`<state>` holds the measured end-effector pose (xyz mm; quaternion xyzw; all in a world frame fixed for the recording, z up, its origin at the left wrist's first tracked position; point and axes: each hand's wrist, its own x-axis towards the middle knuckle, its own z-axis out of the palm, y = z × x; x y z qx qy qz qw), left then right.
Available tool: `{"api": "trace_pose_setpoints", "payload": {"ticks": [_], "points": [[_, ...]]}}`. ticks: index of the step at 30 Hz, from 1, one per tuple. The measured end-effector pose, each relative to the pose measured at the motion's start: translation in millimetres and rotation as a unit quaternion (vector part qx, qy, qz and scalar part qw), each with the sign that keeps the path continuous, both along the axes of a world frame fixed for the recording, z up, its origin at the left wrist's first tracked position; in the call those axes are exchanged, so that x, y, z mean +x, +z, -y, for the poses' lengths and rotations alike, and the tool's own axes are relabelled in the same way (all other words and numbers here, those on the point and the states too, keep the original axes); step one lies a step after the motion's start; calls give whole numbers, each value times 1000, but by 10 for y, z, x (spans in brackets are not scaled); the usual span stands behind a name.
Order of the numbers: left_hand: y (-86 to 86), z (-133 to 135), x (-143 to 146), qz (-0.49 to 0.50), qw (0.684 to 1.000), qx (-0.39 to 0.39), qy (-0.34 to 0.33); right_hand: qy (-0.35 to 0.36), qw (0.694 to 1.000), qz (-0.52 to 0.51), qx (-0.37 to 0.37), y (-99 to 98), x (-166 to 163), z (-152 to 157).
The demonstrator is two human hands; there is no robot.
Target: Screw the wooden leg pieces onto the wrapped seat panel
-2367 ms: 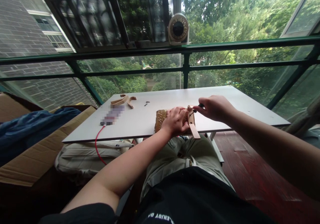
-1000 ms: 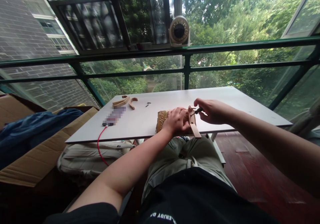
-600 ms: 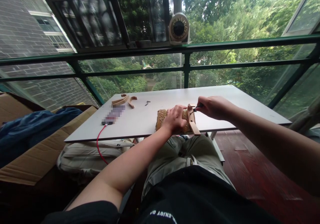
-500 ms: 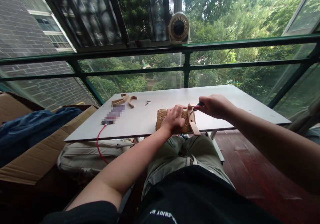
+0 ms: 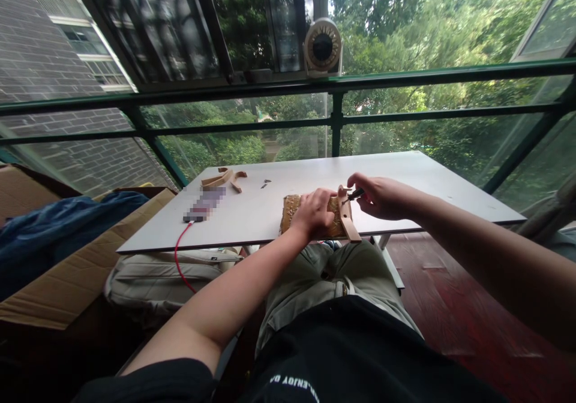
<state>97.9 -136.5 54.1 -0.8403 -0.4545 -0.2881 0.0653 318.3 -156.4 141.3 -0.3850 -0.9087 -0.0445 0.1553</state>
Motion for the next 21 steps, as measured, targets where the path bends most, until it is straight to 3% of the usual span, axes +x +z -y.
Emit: {"api": "trace_pose_setpoints", "payload": {"ticks": [15,21], "points": [[30,53,-4,-8,1000,8,-21,-116,989,6,87,1,1,-86],[29,45,-4,-1,1000,15,-24,-89,993,-50,62,-64,52,-124]]}}
